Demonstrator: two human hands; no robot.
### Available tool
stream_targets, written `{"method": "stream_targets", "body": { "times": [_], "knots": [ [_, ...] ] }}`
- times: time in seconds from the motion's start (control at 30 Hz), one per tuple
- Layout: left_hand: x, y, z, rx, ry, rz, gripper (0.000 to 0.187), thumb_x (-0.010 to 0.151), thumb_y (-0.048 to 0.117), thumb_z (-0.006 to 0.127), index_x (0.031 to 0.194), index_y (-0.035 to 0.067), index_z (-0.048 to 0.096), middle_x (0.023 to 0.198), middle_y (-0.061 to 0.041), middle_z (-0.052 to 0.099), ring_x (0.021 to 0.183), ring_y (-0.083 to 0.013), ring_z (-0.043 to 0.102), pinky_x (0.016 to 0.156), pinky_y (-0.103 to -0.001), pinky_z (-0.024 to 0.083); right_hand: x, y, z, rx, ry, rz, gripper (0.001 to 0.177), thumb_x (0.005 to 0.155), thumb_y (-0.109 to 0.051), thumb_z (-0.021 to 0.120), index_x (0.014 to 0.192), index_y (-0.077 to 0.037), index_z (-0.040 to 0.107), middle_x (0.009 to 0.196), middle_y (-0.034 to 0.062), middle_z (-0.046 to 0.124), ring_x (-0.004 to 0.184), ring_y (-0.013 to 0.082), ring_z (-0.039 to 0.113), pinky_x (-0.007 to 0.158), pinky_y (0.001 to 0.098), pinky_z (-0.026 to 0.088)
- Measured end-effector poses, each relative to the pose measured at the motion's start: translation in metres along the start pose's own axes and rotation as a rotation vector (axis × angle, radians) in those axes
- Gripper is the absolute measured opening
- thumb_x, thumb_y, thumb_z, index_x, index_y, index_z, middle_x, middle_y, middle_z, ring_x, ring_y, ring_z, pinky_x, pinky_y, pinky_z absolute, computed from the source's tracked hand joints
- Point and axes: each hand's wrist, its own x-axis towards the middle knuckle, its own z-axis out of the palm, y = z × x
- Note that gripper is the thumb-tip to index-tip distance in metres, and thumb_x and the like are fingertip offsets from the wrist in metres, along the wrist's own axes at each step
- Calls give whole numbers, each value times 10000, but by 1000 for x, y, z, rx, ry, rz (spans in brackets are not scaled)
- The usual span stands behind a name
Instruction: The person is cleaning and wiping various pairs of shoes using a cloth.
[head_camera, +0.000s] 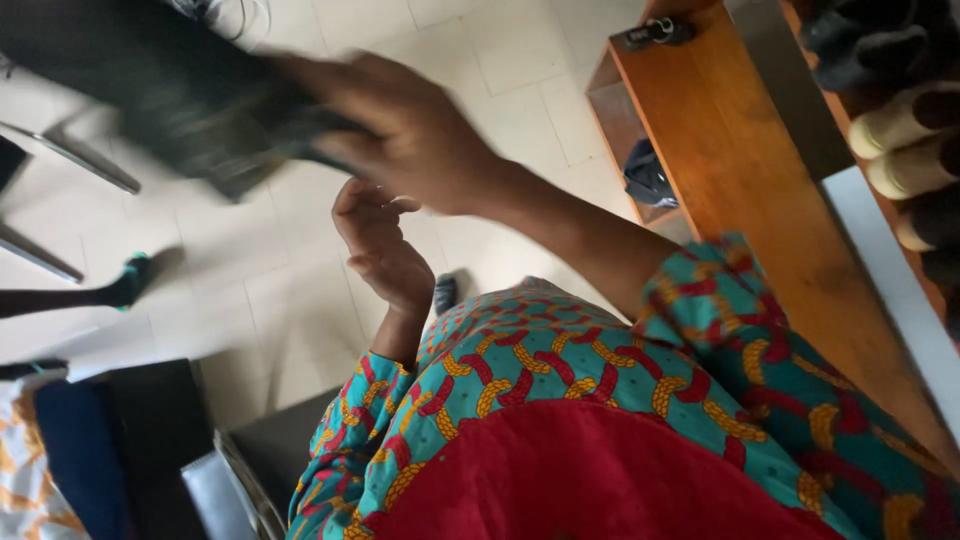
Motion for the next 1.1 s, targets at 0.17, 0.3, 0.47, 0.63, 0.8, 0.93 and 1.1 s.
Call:
{"method": "stream_targets", "body": {
  "times": [0.17,0.3,0.47,0.63,0.8,0.93,1.1],
  "knots": [
    [44,-104,-66,-231,51,-86,861,1017,729,349,1531,38,379,1528,-98,464,1443,-238,412,1228,-416,321,95,6,35,-300,1,-92,617,1031,-206,745,1547,-254,410,1125,34,622,996,218,620,853,370,544],
    [98,-125,-69,-317,70,-233,643,1100,533,320,1528,55,372,1568,-81,427,1487,-232,372,1264,-421,296,122,44,39,-457,-61,-44,662,1014,-201,726,1589,-297,411,1206,33,626,1040,230,628,871,398,554],
    [130,-208,-101,-178,-55,-300,517,1146,411,399,1468,8,425,1476,-121,497,1378,-251,483,1176,-431,400,152,86,37,-544,-45,-61,650,973,-173,718,1555,-260,442,1231,52,614,1050,231,629,899,412,550],
    [136,-275,-87,24,-295,-314,519,1133,415,457,1434,-9,448,1415,-133,531,1283,-245,550,1073,-420,484,164,118,0,-581,-31,-3,619,926,-141,715,1502,-214,502,1198,76,615,1043,245,631,877,416,549],
    [193,-208,37,-261,-444,-335,709,1065,575,416,1500,22,326,1500,-98,460,1403,-209,463,1184,-374,382,118,184,-57,-462,42,260,543,1023,-176,730,1528,-193,533,1251,82,651,1141,250,656,999,394,565],
    [216,-206,101,-276,-605,-365,807,1051,611,435,1567,11,279,1417,-96,501,1296,-195,514,1093,-353,436,44,235,-91,-91,274,535,518,1076,-179,691,1556,-144,501,1279,73,658,1132,171,667,1016,321,562],
    [222,-235,163,-18,-747,-756,771,988,356,677,1547,-24,308,1244,-100,586,1041,-152,593,812,-291,525,-50,309,-103,531,824,878,535,1027,-179,674,1498,-12,484,1229,71,616,1103,133,597,935,276,514]
  ]
}}
